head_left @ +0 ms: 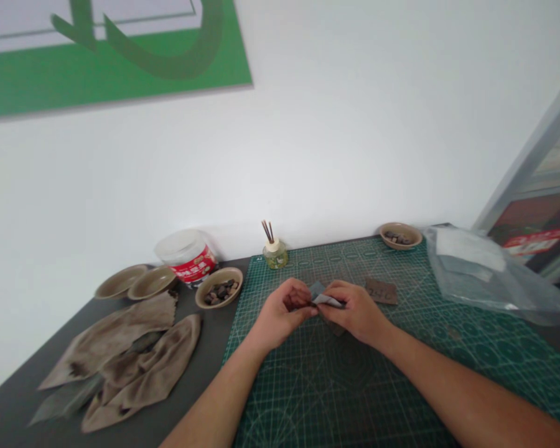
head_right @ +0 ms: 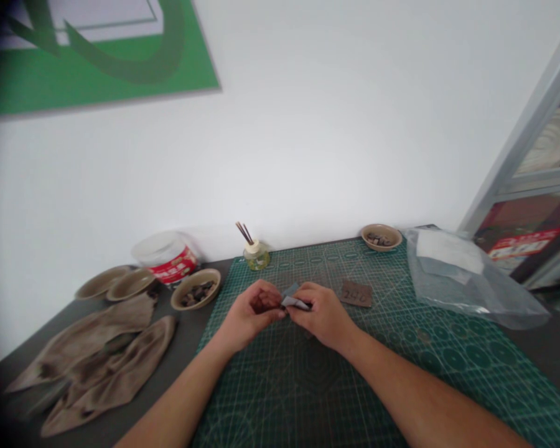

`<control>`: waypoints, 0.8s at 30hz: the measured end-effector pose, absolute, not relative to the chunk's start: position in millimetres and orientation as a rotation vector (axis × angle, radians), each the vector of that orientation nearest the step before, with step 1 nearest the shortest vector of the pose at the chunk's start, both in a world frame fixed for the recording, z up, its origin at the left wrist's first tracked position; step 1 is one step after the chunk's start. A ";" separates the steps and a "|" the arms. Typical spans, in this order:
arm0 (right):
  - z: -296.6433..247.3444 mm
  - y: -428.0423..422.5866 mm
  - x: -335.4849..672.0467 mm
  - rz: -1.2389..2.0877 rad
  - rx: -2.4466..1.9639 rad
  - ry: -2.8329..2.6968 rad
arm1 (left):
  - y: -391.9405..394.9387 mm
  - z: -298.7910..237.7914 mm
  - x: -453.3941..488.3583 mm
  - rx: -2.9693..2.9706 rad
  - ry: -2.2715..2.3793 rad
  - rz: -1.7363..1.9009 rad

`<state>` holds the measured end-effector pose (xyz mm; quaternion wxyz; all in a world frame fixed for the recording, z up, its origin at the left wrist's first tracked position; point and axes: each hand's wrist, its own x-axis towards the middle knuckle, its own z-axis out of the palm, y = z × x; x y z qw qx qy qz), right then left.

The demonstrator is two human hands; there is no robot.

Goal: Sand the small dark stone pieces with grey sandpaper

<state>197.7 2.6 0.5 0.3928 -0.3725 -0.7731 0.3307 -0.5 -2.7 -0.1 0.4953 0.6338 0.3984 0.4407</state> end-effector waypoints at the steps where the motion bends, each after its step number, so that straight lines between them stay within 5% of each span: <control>1: 0.8 2.3 198.0 0.843 -0.942 -1.966 | -2.4 -0.6 -0.8 1.530 0.969 1.070; 24: 2.0 4.7 201.4 0.882 -0.942 -1.916 | 0.2 -4.9 -0.8 1.461 0.872 1.102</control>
